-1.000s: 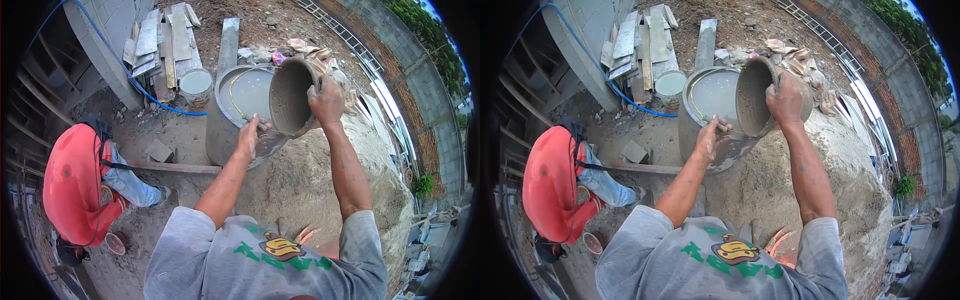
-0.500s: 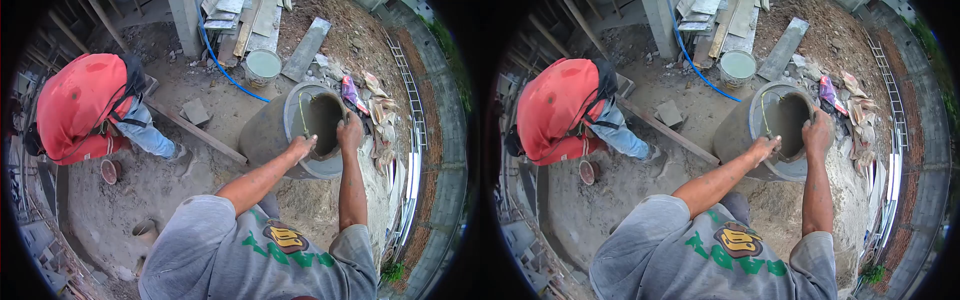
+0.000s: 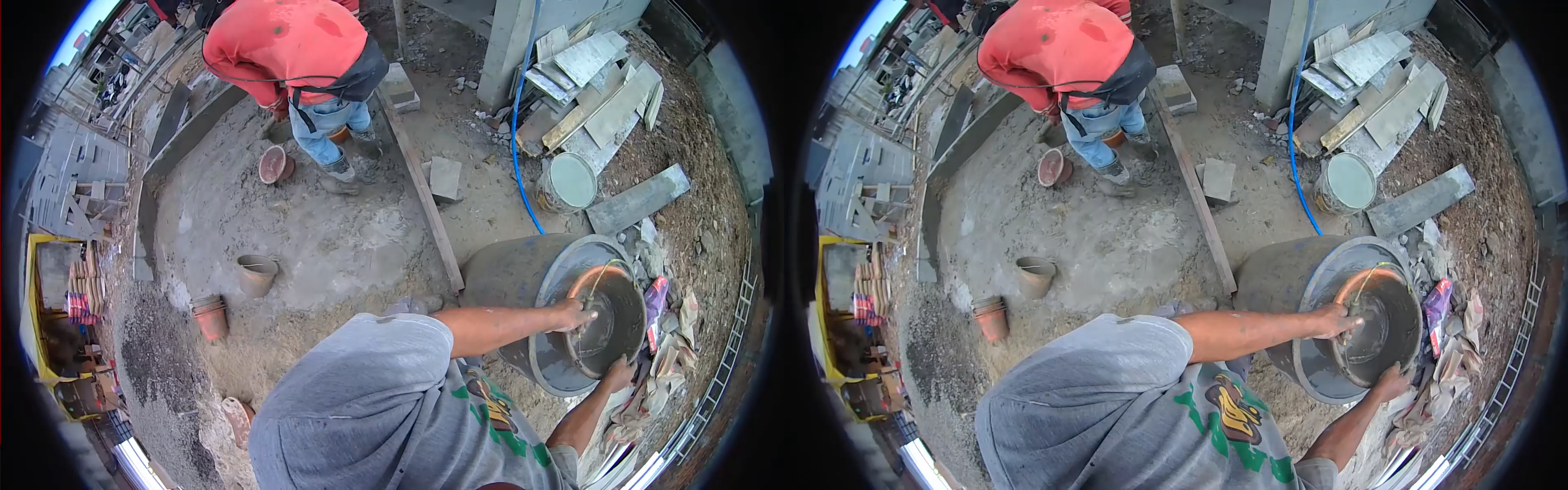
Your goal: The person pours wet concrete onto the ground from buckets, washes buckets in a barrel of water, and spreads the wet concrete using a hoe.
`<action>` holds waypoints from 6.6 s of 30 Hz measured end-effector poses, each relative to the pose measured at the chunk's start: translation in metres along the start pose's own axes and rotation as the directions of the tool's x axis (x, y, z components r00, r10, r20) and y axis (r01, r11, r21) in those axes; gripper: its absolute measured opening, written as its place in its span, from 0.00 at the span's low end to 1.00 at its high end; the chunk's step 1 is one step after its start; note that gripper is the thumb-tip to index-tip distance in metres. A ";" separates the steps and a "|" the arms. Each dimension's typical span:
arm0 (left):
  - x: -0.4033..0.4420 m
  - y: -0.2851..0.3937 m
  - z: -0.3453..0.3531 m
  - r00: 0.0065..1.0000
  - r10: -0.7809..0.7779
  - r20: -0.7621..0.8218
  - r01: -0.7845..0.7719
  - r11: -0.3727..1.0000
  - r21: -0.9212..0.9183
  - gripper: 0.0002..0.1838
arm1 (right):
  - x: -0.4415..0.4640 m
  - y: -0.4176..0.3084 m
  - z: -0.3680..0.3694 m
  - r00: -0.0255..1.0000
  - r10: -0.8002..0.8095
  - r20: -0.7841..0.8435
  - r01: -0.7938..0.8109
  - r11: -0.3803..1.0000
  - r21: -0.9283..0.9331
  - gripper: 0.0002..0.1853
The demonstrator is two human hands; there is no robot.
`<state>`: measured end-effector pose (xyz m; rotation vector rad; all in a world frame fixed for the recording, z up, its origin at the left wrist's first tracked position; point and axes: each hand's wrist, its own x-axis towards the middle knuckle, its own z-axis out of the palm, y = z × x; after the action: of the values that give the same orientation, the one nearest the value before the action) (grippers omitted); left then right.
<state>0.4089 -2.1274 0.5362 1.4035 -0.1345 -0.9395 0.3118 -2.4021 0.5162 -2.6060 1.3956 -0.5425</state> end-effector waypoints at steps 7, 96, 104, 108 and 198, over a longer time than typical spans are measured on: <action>-0.003 0.004 0.040 0.955 0.278 0.102 -0.293 0.842 0.453 0.23 | 0.002 0.122 0.150 0.808 0.231 0.543 -0.386 0.902 0.191 0.25; -0.175 -0.083 -0.660 0.709 -0.013 -0.705 0.202 0.962 0.186 0.26 | -0.450 -0.604 0.302 0.261 -0.225 0.939 -0.422 0.848 0.321 0.10; -0.207 -0.124 -0.834 0.556 -0.044 -0.830 0.021 0.999 -0.039 0.27 | -0.545 -0.752 0.367 0.216 -0.292 0.932 -0.212 0.918 0.336 0.06; -0.236 -0.184 -0.932 0.485 -0.078 -0.871 0.083 0.996 -0.043 0.23 | -0.642 -0.828 0.384 0.251 -0.265 0.931 -0.172 0.934 0.312 0.05; -0.293 -0.145 -0.823 0.900 0.078 -0.428 0.121 0.900 0.419 0.22 | -0.667 -0.814 0.243 0.070 -0.436 0.897 -0.162 0.883 0.441 0.23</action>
<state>0.6390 -1.2919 0.3551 2.0098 0.0123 -0.6053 0.6978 -1.4057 0.3565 -1.7996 0.3623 0.8319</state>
